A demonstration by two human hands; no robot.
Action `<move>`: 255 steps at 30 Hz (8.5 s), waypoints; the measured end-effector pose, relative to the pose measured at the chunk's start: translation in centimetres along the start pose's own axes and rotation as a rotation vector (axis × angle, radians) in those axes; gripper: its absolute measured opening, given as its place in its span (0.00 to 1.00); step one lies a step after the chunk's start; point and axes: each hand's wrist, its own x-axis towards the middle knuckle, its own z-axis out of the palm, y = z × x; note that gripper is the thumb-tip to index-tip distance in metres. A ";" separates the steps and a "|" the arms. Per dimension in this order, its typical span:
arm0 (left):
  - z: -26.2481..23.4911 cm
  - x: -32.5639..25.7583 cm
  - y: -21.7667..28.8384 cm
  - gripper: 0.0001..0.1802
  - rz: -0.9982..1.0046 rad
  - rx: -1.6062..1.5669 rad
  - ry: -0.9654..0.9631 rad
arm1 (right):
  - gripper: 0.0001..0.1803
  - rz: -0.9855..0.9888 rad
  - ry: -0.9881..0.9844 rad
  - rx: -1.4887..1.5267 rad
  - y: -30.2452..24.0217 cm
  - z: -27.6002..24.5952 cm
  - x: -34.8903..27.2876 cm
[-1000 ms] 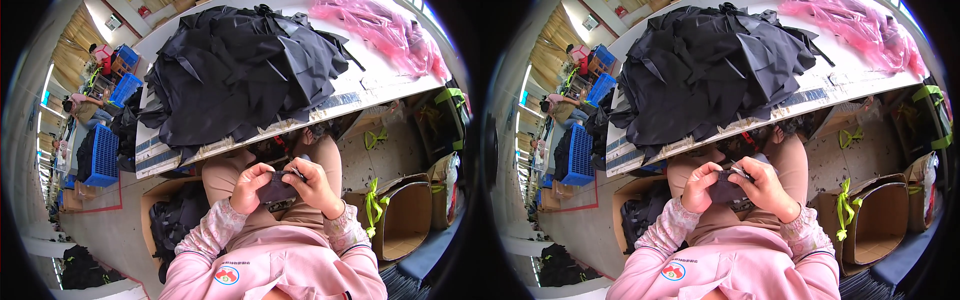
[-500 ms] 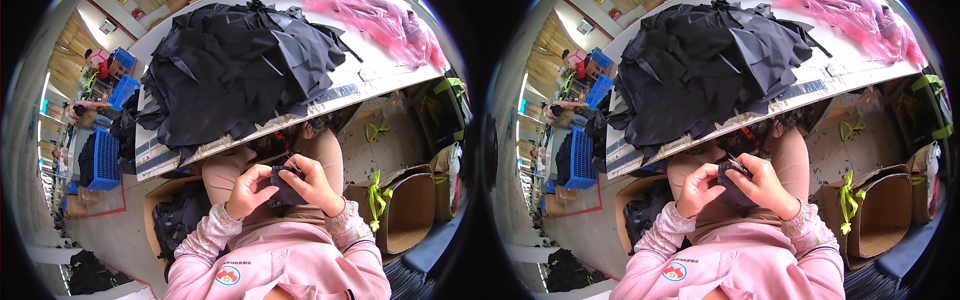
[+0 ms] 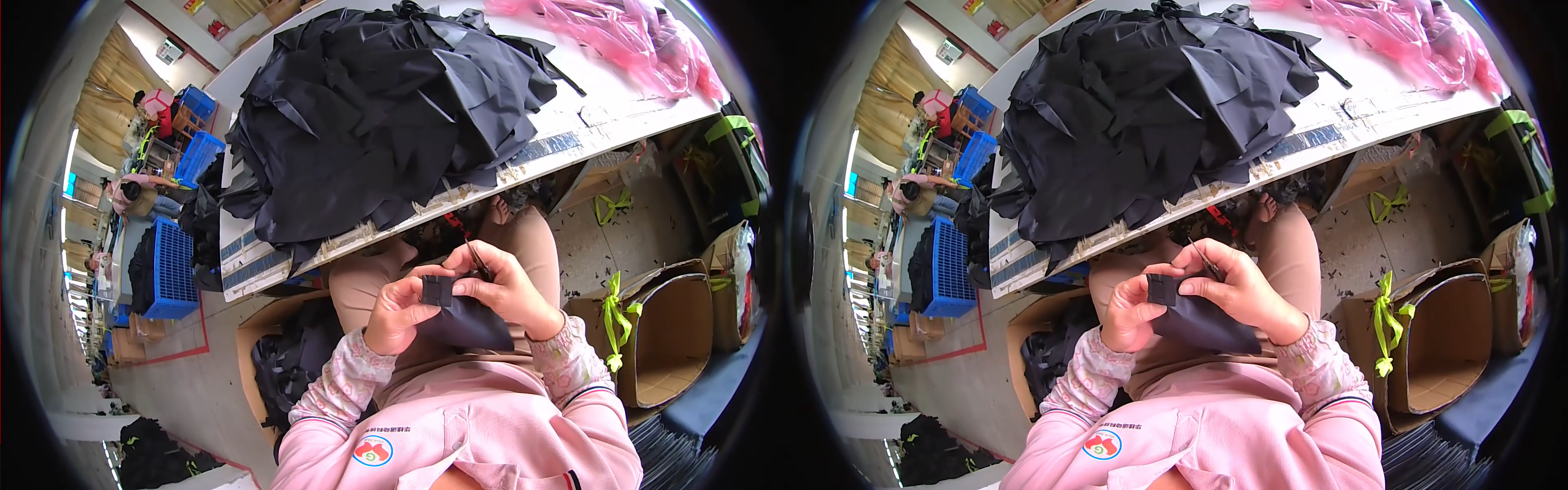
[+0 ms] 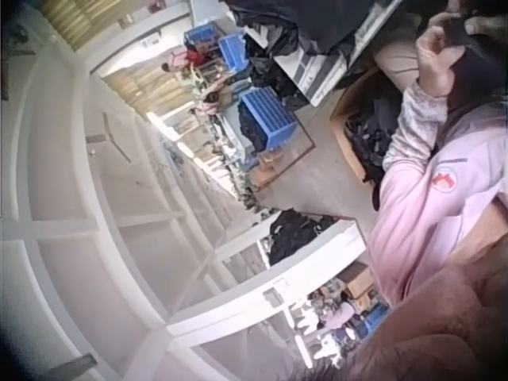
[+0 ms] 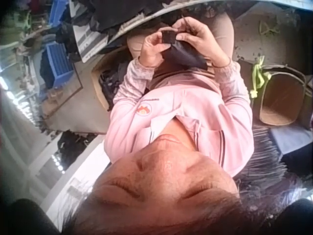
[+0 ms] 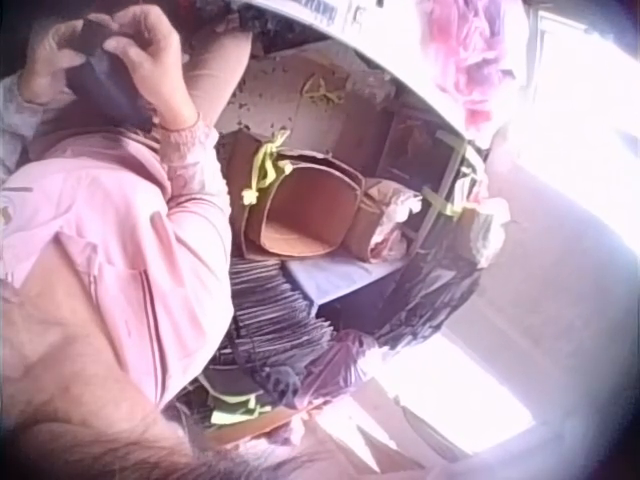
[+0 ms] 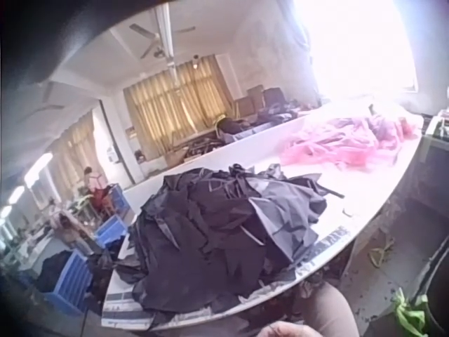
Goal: Trimming excess material from black fabric pieces using small scissors.
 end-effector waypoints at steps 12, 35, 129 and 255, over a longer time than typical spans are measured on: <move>-0.1 0.3 -0.2 0.06 0.194 0.335 -0.013 | 0.13 -0.092 0.387 -0.350 -1.6 0.5 0.1; -0.3 0.4 -0.6 0.08 0.419 0.496 0.192 | 0.09 -0.071 0.328 -0.543 -0.7 1.3 -1.8; -3.4 0.5 0.7 0.09 -0.024 0.387 -0.277 | 0.24 -0.116 -0.192 -0.901 -2.4 -0.2 -1.8; -3.2 0.8 2.4 0.07 -0.349 0.240 -0.348 | 0.21 0.025 -0.183 -0.593 -2.3 -1.8 -3.3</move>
